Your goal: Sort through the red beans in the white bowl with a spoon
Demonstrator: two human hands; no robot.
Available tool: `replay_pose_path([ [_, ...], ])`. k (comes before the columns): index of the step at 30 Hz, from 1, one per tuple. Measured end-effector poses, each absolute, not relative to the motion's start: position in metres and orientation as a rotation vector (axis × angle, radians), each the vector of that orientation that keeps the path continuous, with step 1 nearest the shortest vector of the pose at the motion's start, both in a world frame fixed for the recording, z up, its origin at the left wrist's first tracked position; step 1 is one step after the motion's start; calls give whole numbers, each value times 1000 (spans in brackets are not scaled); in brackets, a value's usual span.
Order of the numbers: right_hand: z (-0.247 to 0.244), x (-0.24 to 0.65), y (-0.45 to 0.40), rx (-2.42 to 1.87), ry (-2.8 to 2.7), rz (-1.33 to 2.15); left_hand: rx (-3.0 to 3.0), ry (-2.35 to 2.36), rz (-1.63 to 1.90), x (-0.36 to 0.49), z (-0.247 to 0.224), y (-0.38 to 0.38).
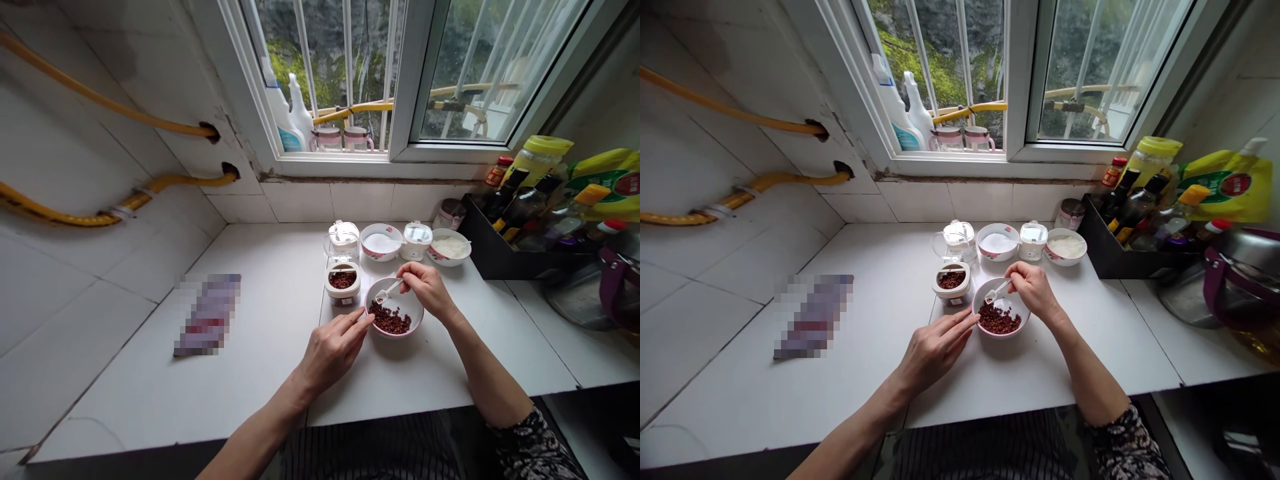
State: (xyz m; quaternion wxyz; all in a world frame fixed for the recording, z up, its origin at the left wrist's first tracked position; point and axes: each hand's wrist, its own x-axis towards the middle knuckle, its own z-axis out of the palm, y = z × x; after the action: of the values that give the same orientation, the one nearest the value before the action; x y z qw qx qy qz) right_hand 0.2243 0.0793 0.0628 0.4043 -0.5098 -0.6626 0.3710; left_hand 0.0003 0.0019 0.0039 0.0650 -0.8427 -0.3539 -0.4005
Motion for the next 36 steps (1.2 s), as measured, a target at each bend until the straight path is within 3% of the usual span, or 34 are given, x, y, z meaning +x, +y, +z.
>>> replay_pose_path([
  [9, 62, 224, 79, -1292, -1727, 893, -2552, -1076, -1199, 0, 4, 2],
  [17, 66, 222, 79, -1305, -1896, 583, -2547, -1077, -1205, 1, 4, 2],
  [29, 66, 222, 78, -1285, -1823, 713, -2548, -1081, -1210, 1, 5, 1],
  [36, 65, 223, 79, -1269, -1632, 980, -2545, -1079, -1216, 2, 4, 2],
])
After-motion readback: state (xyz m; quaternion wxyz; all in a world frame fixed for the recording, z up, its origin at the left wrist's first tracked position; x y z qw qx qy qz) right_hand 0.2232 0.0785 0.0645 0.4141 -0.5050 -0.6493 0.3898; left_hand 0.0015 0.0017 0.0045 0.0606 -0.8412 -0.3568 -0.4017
